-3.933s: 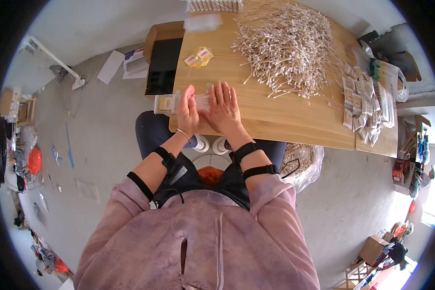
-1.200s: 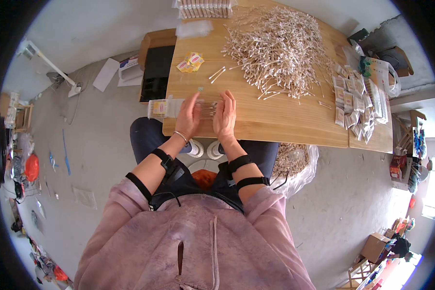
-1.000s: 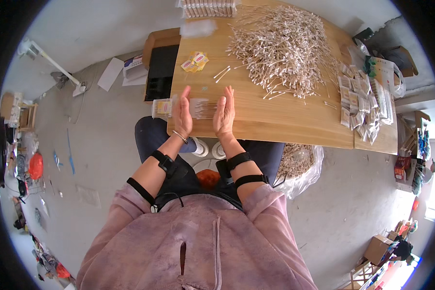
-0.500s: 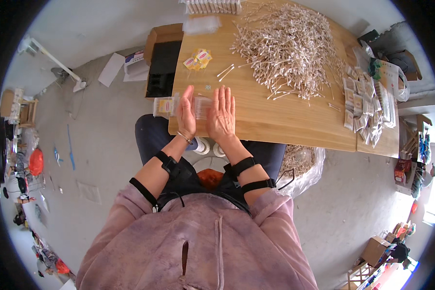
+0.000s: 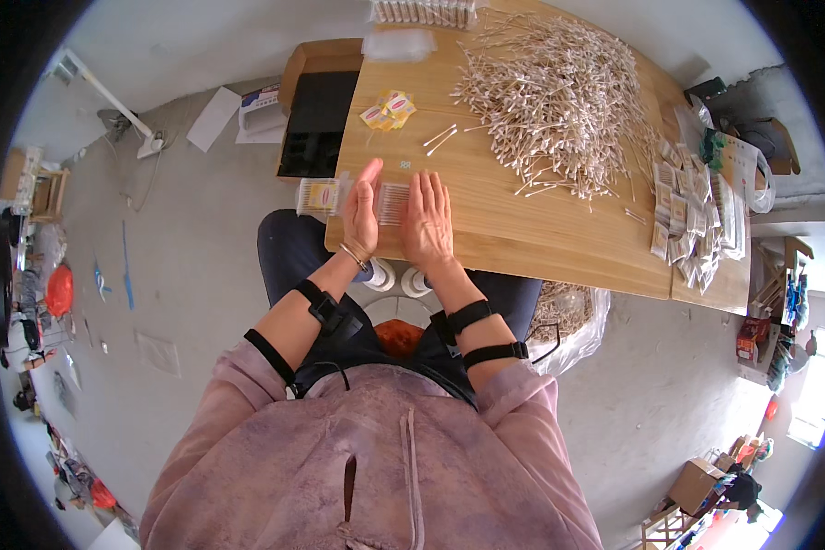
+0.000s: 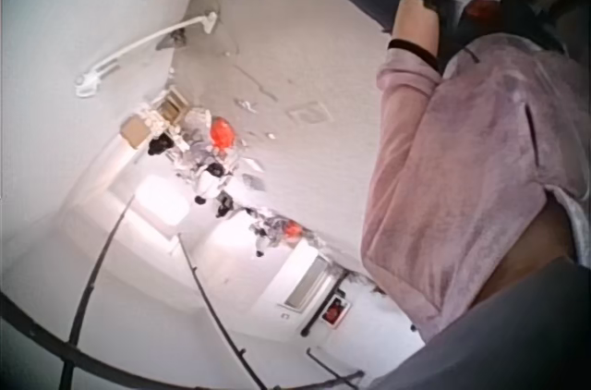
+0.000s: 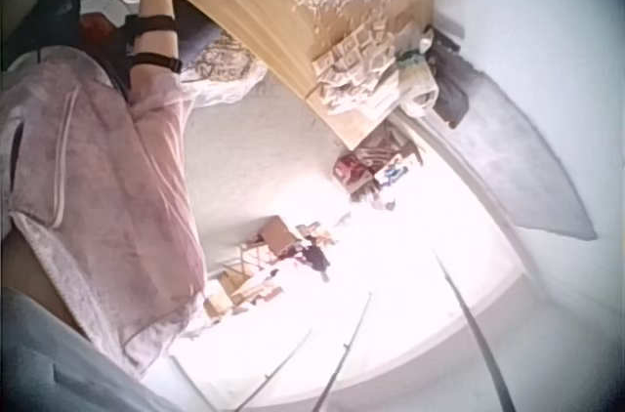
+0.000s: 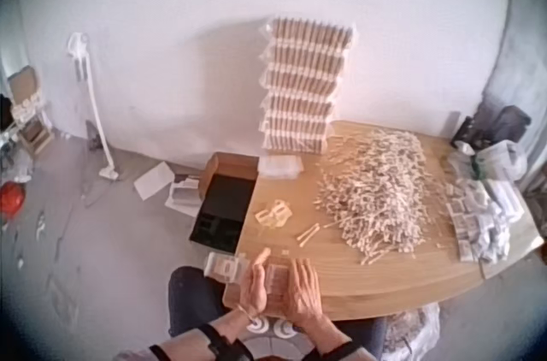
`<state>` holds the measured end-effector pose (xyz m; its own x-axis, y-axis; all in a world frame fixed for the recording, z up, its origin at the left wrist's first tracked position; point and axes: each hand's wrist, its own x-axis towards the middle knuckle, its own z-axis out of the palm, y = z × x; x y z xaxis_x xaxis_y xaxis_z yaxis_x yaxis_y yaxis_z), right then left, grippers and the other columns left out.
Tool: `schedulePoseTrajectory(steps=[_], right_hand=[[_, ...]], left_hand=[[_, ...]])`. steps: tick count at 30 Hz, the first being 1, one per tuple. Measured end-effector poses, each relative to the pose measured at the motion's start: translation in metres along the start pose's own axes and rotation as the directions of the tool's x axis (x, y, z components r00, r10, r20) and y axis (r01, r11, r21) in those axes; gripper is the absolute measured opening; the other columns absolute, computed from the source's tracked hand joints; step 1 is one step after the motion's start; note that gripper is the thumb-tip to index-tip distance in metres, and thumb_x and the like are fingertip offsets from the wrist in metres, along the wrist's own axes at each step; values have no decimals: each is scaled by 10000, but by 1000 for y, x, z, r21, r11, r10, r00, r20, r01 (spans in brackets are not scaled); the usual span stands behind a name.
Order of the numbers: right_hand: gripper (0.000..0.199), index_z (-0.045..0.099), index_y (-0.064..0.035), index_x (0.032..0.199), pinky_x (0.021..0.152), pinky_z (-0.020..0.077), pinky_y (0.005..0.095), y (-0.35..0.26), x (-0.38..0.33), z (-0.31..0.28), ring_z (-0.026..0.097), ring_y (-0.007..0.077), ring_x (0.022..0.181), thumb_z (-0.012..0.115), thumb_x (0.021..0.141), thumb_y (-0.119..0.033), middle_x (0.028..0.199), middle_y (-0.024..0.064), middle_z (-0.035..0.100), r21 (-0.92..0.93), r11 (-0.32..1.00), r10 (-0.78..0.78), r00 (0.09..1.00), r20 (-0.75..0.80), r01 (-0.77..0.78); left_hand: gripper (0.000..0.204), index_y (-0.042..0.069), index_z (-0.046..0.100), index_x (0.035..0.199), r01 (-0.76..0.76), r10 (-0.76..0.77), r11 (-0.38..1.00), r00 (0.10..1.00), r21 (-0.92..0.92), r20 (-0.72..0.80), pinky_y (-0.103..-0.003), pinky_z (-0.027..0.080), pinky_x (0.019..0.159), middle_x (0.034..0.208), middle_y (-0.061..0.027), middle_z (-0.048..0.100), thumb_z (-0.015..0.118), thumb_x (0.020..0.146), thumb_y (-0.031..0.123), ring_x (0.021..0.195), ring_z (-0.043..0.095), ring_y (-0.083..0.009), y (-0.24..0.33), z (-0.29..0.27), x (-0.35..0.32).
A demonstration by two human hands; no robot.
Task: Gathering and aligning cotton swabs to place them into small plastic bags.
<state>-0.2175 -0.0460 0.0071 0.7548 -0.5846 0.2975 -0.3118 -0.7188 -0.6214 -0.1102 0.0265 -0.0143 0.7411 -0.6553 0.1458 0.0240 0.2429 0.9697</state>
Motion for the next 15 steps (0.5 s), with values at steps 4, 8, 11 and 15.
schedulePoseTrajectory(steps=[4, 8, 11, 15], right_hand=[[702, 289, 63, 1411, 1154, 156, 462, -15, -6, -5, 198, 354, 1416, 522, 897, -354, 1496, 222, 259, -390, 918, 7, 981, 193, 70], [791, 236, 60, 1440, 1166, 114, 448, -8, 9, -4, 153, 345, 1433, 453, 912, -487, 1522, 217, 212, -482, 870, 31, 964, 266, 105], [785, 244, 47, 1444, 1166, 108, 446, -10, 8, -2, 146, 342, 1434, 417, 924, -516, 1525, 213, 207, -547, 828, 55, 953, 297, 123], [765, 249, 42, 1444, 1164, 114, 458, -20, -22, -2, 147, 341, 1435, 420, 926, -495, 1525, 209, 209, -515, 848, 49, 949, 311, 125]], left_hand=[[657, -36, 415, 1367, 1, -1, 1000, 1000, -27, 3, -349, 301, 1082, 1381, -183, 463, 322, 1002, 501, 1292, 420, -261, 4, 3, 1], [660, -37, 405, 1373, 16, -16, 1000, 1000, 22, 14, -352, 296, 1087, 1397, -186, 445, 331, 999, 501, 1301, 412, -272, 6, 6, -1], [656, -34, 394, 1379, -30, 34, 998, 998, 59, -61, -357, 296, 1087, 1403, -191, 436, 334, 999, 497, 1299, 413, -277, 10, 8, -3], [650, -34, 390, 1380, -30, 36, 997, 996, 75, -76, -362, 293, 1089, 1402, -192, 435, 338, 1000, 490, 1298, 411, -275, 8, 7, -5]])
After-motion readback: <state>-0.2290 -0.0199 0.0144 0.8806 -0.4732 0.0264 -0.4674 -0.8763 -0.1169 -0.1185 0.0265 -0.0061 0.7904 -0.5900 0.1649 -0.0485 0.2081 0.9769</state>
